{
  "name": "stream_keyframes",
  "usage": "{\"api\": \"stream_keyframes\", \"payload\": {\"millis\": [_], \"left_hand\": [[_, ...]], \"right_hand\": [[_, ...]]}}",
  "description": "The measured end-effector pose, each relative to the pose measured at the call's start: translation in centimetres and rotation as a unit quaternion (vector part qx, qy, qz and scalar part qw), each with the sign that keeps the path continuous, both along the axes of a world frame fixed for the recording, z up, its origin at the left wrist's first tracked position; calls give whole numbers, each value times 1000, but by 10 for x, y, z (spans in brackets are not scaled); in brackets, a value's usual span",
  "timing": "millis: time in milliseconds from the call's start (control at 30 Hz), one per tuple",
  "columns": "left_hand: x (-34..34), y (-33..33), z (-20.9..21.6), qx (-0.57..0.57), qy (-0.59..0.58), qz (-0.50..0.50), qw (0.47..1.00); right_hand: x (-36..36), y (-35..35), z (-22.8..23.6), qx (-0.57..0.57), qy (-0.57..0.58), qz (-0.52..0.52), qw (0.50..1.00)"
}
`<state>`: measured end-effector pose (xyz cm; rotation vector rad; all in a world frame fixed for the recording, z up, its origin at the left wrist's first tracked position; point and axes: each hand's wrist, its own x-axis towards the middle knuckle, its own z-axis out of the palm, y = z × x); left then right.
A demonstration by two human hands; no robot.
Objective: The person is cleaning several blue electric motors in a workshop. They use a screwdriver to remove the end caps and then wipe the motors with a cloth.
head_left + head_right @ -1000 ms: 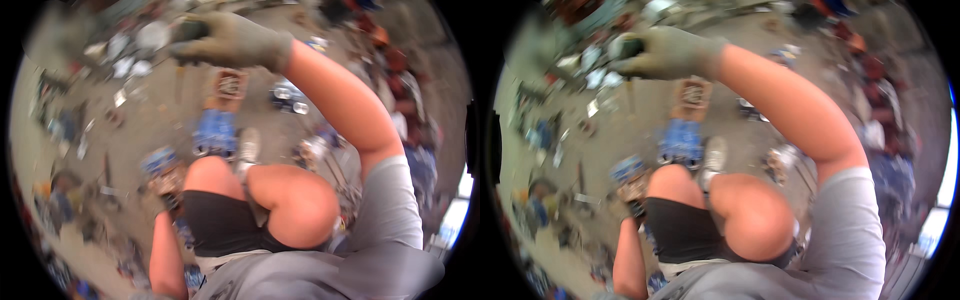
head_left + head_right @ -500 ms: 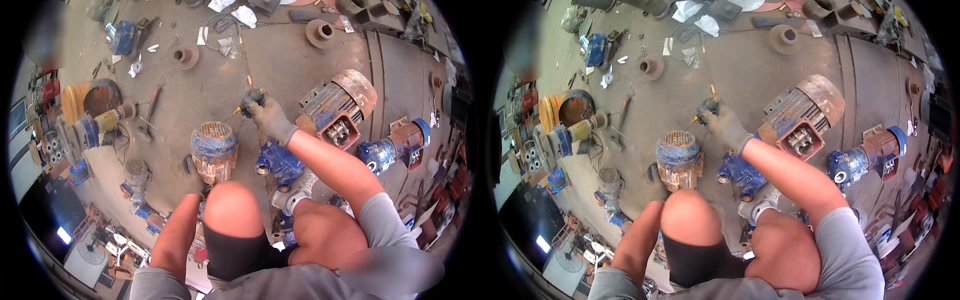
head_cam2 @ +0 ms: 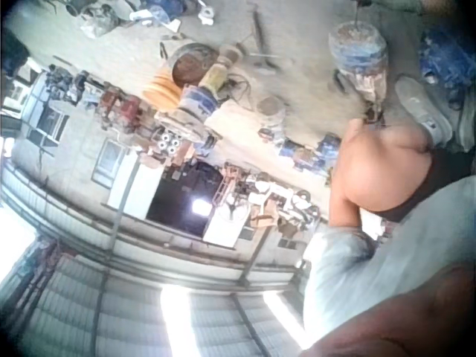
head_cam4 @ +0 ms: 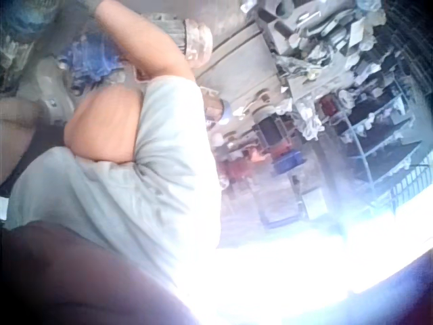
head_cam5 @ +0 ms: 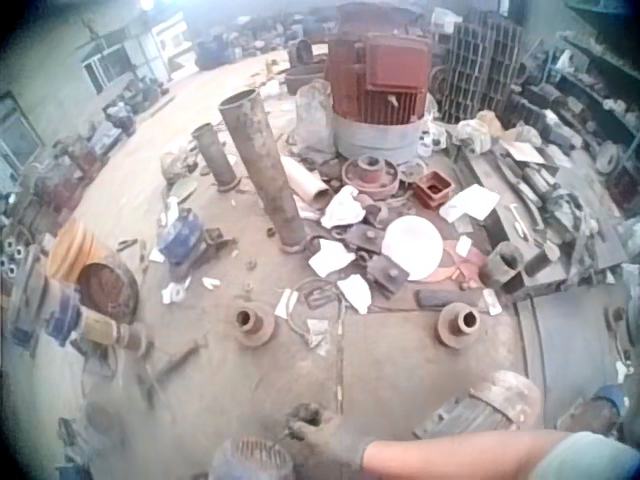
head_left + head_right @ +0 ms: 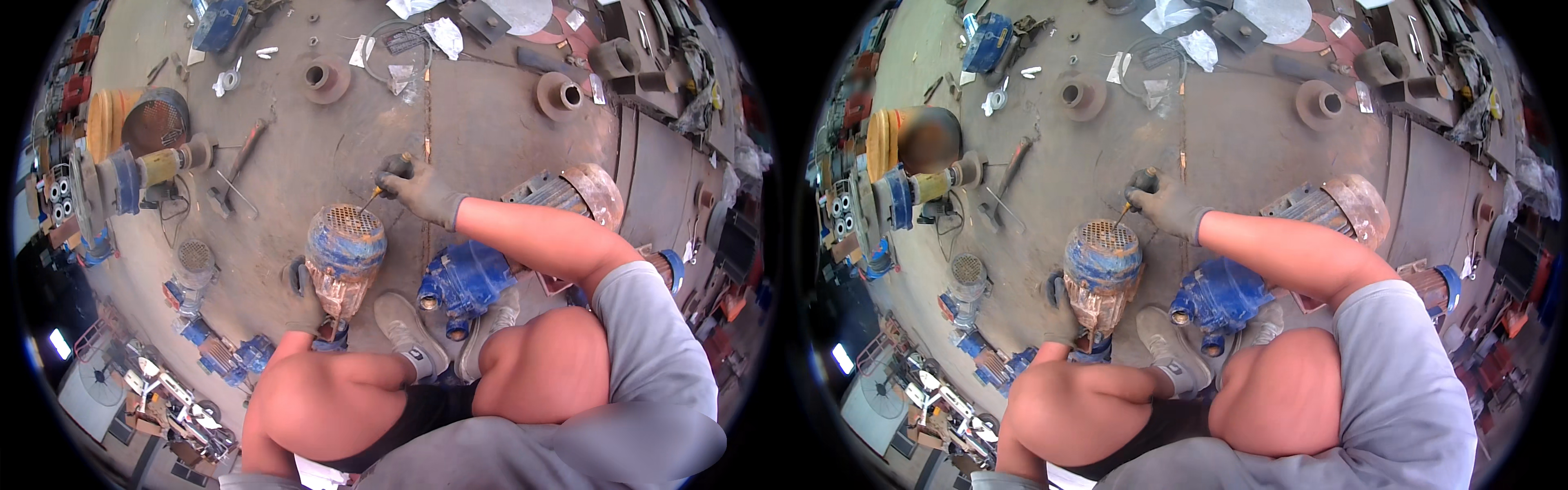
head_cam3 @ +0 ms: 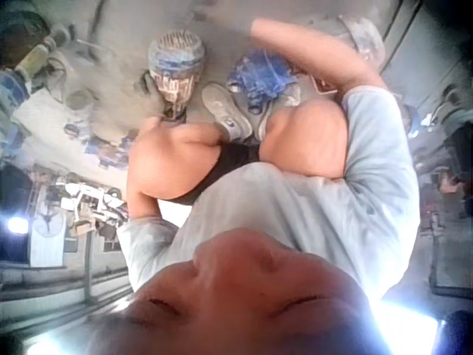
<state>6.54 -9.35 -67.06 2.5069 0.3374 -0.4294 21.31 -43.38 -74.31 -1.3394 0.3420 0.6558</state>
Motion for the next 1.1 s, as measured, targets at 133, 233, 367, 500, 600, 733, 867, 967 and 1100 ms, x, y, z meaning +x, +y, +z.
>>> {"api": "stream_keyframes", "payload": {"millis": [133, 233, 367, 500, 600, 733, 867, 967, 1100], "left_hand": [[-19, 21, -10, 38, -68, -85, 993], [-3, -1, 5, 14, -39, -53, 998], [2, -16, 11, -11, -31, -10, 999], [-21, 13, -10, 182, -120, -209, 953], [-24, 11, -12, 93, -23, -15, 995], [11, -13, 26, 114, -33, -16, 993], [16, -13, 46, 114, 2, -2, 993], [10, -10, 52, 109, 2, 9, 994], [7, -12, 50, 105, -9, 14, 994]], "right_hand": [[-15, 5, -30, 58, 9, -39, 998], [-15, -11, -32, 114, 55, -49, 991], [-13, -26, -13, 131, 95, -69, 984], [-5, -17, -3, 127, 90, -41, 987], [8, -8, 0, 128, 46, 18, 991], [14, -8, -6, 108, 83, -5, 991], [5, 1, -30, 157, 79, 6, 984], [-14, 9, -24, 156, 120, 25, 980], [-27, 17, -15, 131, 109, 91, 981]]}}
